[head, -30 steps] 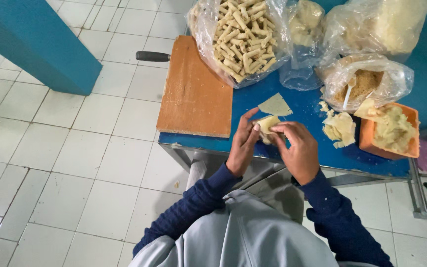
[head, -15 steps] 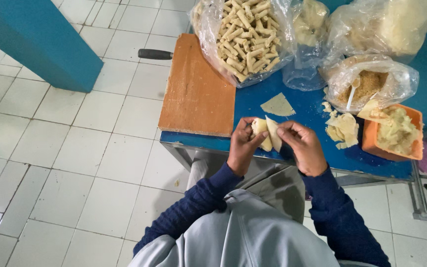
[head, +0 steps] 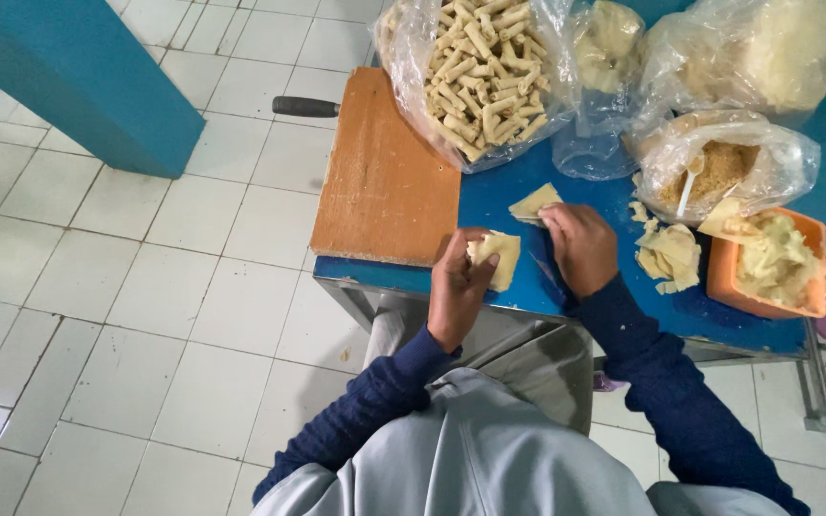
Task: The person tears small pieces from a flattened dough sheet on the table, rolls each piece between their fingers into a short cylinder, and places the finished cylinders into a plastic bag. They occasionally reach into a bag of flour and reposition the dough sheet while working.
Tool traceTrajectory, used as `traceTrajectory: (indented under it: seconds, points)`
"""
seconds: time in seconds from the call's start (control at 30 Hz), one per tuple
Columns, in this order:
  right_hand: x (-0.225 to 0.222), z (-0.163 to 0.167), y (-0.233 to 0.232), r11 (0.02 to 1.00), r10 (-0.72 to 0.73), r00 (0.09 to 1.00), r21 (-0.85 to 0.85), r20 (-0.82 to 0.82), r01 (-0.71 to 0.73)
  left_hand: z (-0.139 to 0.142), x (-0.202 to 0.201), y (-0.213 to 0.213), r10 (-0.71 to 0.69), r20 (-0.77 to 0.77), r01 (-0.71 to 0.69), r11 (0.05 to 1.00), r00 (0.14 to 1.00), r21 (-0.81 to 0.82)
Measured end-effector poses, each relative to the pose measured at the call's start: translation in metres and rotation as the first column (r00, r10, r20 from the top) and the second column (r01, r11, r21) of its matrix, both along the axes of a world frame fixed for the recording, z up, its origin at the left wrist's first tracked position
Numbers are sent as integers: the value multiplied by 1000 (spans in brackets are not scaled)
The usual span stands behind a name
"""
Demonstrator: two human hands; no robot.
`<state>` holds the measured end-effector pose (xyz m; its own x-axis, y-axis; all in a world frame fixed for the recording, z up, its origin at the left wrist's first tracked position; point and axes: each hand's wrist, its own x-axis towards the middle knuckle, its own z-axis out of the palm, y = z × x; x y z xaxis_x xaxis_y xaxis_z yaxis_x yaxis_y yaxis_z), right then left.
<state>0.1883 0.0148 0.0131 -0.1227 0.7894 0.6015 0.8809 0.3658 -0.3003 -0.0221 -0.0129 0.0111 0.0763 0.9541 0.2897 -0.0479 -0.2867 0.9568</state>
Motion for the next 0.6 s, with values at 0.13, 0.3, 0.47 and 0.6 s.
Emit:
traceTrajectory:
  seconds: [0.13,0.3,0.47,0.6]
  points:
    - [-7,3,-13,998,62,998,27,-6,-62,7,-5,0,-15,2,15,1000,1000,-3]
    - [-10,9,-18,997,74,997,22,11,-74,9,-4,1,-56,123,44,994,991,96]
    - [-1,17,-24,997,83,995,-1,-48,-83,5,-6,3,-77,189,71,997,979,43]
    - [58,41,-46,989,-124,991,80,-51,127,-1,-8,7,-95,173,95,995,980,6]
